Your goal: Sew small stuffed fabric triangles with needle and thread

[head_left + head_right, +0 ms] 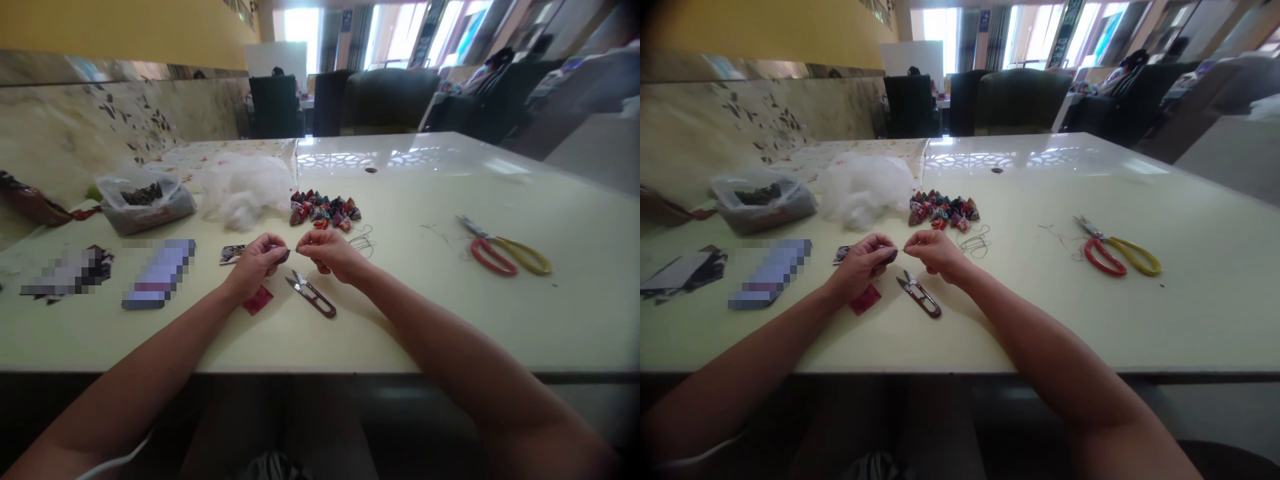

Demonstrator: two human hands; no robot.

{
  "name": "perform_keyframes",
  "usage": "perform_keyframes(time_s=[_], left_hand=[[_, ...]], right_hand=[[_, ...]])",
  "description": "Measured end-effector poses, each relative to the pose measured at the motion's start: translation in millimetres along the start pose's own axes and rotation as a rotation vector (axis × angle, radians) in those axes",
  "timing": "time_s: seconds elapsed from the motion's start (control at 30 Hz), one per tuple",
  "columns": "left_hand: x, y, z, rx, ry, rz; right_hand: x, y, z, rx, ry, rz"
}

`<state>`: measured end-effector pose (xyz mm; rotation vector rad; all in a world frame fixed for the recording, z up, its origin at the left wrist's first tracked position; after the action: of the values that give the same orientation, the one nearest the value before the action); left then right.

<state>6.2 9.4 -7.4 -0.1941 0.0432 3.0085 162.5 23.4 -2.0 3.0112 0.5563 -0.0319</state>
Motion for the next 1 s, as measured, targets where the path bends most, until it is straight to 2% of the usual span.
perform_keyframes(time_s=[0.23,0.43,0.7,0.9,1.0], left_hand=[[-3.2,2,-1,0.006,-0.196,-0.019],[-2.7,2,3,-0.067,-0.257,0.029],[-3.8,6,12,-0.150,-0.352,0.055],[-4.5,6,13,-0.202,-0.429,0.057],[-3.5,5,13,-0.208,-0.486,0.065]], right_hand=[[-3,1,-6,0.062,0.070,0.063],[-5,3,-11,0.151,0.188,0.082],[-6,8,-10,0.038,0.138,0.100],[-7,9,-11,0.034,0.153,0.117],[-9,9,-10,0.020,0.149,0.078]])
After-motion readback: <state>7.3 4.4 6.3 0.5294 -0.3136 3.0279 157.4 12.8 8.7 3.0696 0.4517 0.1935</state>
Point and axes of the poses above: each hand's wrist, its own y-axis away from the middle knuckle, its own x-axis out of the back of the hand, z = x × y, the point moved 6 cm from there along -y, towards the middle knuckle, and after that the axes turned 3 degrees about z, right-handed, at the moved point
